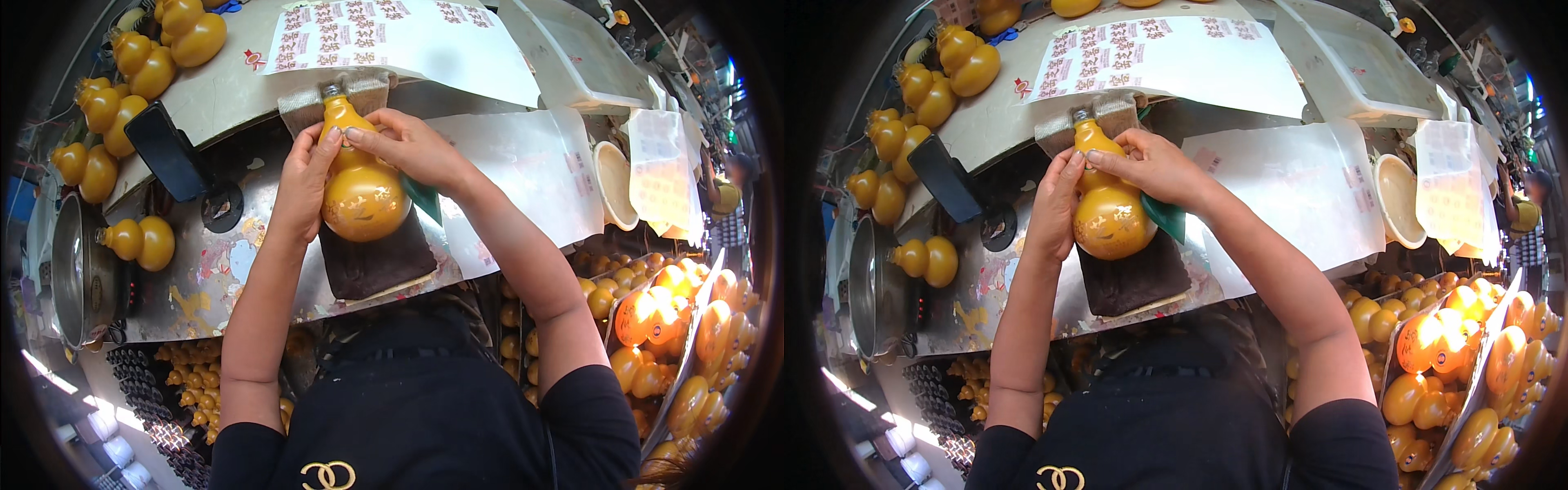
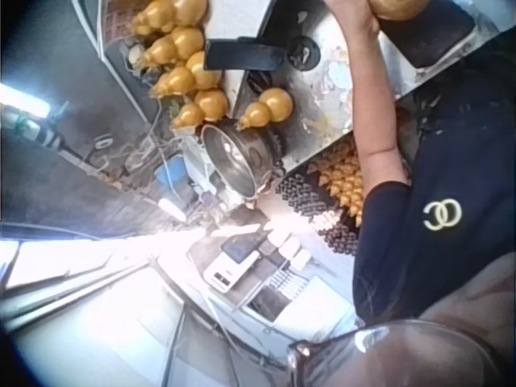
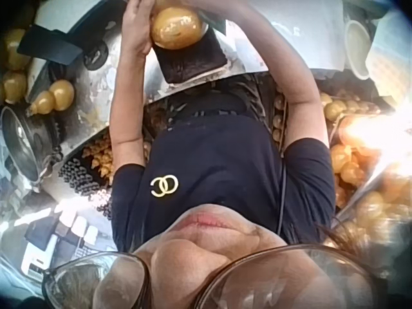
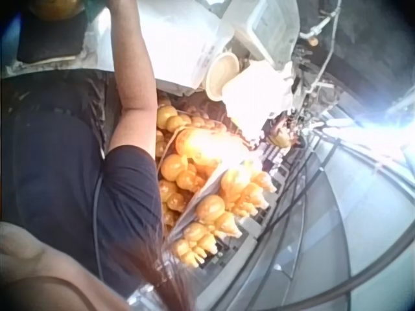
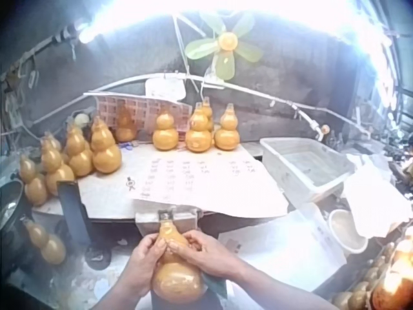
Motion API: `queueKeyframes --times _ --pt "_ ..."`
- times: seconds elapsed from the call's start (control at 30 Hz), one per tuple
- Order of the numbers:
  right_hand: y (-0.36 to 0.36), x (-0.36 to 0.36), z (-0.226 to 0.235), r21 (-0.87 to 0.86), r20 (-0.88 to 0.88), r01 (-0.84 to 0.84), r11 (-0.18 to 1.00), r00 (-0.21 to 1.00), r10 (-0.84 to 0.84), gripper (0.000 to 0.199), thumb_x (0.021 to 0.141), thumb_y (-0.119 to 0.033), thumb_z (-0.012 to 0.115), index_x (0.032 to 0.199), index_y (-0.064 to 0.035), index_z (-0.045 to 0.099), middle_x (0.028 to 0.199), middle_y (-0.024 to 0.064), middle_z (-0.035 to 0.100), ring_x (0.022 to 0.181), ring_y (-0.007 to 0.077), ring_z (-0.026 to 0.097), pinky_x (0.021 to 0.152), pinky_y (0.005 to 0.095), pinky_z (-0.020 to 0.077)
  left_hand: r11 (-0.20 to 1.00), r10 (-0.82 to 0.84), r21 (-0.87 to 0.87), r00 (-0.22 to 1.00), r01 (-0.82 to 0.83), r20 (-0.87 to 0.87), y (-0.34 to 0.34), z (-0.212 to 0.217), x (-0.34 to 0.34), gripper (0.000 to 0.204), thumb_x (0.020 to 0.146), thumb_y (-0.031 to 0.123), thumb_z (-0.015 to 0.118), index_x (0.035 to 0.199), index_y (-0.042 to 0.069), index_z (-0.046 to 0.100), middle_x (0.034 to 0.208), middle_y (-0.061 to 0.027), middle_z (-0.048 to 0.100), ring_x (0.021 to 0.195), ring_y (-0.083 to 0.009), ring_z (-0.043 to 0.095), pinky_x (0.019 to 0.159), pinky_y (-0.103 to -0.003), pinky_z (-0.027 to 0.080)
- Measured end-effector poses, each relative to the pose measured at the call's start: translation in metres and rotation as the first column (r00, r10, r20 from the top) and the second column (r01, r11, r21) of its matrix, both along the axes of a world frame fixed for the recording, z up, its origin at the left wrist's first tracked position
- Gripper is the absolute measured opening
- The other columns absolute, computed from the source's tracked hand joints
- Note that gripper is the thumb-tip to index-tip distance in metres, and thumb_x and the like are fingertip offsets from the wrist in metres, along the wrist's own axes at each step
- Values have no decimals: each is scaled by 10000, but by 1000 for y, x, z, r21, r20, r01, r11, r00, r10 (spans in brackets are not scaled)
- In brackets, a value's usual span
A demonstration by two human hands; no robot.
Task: The person picks up a yellow gourd, applies a sticker to its surface, and smooths it with a green tool. They repeat this process for several gourds, placing each labeled gourd aside on the counter.
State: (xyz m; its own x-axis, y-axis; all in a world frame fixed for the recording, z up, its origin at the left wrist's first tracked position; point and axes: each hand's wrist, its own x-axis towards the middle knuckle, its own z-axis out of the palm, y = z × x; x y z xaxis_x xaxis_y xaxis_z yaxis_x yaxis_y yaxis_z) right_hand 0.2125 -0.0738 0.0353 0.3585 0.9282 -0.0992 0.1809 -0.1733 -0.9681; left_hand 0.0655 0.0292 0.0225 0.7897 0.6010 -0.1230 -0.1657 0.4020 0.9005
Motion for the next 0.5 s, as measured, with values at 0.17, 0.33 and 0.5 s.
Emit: queueKeyframes --times 0.17,0.33,0.5 --pt "-1 1 2 -5 -93 -12 1000 996 12 547 893 -476 625 1157 0 572 889 38 598 784 83 536 699 224 432 1000 -7 -19 999 7 32 -1 -4 -2 428 974 282 566 1278 3 454 1131 -77 580 1006 -109 573 867 -247 477" --pt "-2 2 4 -8 -140 -21 1000 990 19 633 870 -549 614 1128 29 584 994 103 606 861 137 574 756 269 469 998 -48 -41 998 49 36 3 1 -3 417 984 290 547 1279 9 455 1135 -71 576 1010 -104 565 872 -245 472" --pt "6 -3 8 -96 48 22 995 999 -17 543 926 -500 571 1129 4 570 903 39 588 821 87 534 736 221 436 997 -59 42 998 60 -13 3 -1 1 432 984 316 547 1283 17 458 1135 -68 573 1013 -102 558 874 -238 463"
